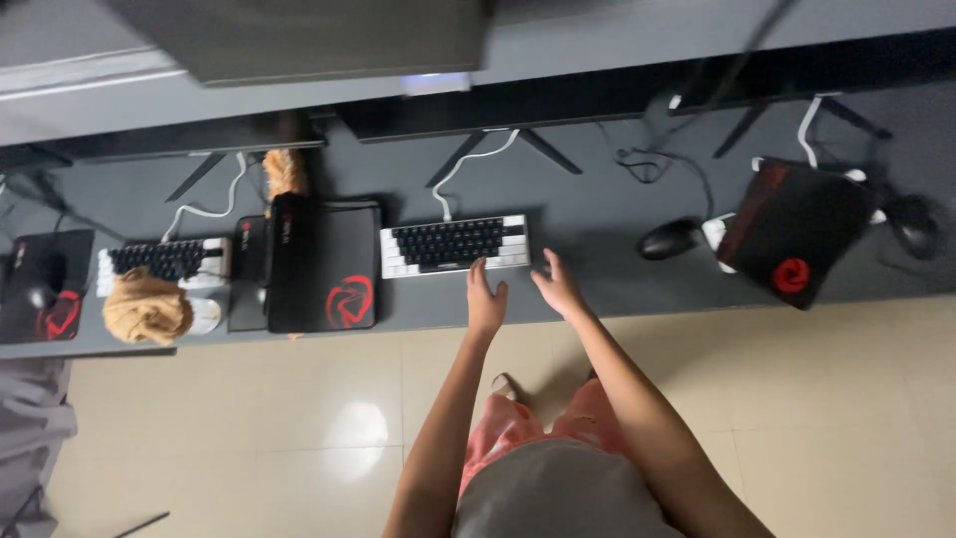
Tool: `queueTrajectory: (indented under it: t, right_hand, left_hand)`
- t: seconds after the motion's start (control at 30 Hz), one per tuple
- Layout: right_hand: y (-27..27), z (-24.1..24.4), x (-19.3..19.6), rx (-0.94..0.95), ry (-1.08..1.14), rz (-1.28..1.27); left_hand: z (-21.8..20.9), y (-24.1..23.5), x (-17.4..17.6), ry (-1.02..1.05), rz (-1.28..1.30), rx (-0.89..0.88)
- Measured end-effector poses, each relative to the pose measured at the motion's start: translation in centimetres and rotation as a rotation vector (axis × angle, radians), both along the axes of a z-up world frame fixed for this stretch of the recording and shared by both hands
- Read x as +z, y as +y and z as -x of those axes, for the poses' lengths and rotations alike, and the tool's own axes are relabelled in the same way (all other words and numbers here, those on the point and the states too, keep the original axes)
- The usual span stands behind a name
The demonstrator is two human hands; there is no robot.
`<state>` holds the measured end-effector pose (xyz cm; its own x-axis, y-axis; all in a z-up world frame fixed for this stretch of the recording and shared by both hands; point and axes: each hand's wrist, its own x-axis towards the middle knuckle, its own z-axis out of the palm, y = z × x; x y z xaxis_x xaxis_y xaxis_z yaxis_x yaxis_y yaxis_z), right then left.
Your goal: The person arranges computer accessories on a long desk. They place mouse pads, keyboards, and mice at multiple stations, using a duster and cloth to wipe surfaces between placements. The person repeatedly moves items between stations and a nearby chair, adjusting their positions.
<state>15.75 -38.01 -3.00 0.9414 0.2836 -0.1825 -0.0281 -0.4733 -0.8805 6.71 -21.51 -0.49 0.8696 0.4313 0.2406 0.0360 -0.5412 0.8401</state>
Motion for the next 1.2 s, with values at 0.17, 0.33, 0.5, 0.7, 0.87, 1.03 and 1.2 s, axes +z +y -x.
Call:
queueTrajectory:
  t: [0.17, 0.33, 0.5, 0.7, 0.87, 1.03, 1.2]
  right_hand:
    - [-10.1, -1.1, 4.2, 0.143, -0.044, -0.096]
    - [-24.0, -4.8, 2.7, 0.012, -0.079, -0.156]
    - [-39.5, -8.8, -1.7, -0.454, -0.258, 0.095]
    - [-50.4, -10.9, -4.4, -0.677, -0.031, 0.175]
    - [-51.4, -12.4, -5.1, -0.688, 0.067, 0.115]
    - [-50.1, -12.4, -2.3, -0.693, 0.392, -0.307]
    - [-48.7, -11.7, -0.5, -0.818, 0.261, 0.336]
  left_hand:
    - [-4.5, -10.8, 4.1, 0.195, 0.316, -0.287]
    - [-10.6, -22.5, 2.7, 0.215, 0.271, -0.535]
    - [-17.4, -33.4, -5.1, 0.194, 0.145, -0.717]
    - [-22.2, -40.1, -8.4, 0.37, 0.002, -0.443]
    - [-23.3, -41.5, -6.8, 0.358, 0.028, -0.339]
    - [-22.2, -42.9, -3.0, 0.401, 0.144, -0.319]
    - [-21.0, -43.2, 3.5, 0.401, 0.207, -0.299]
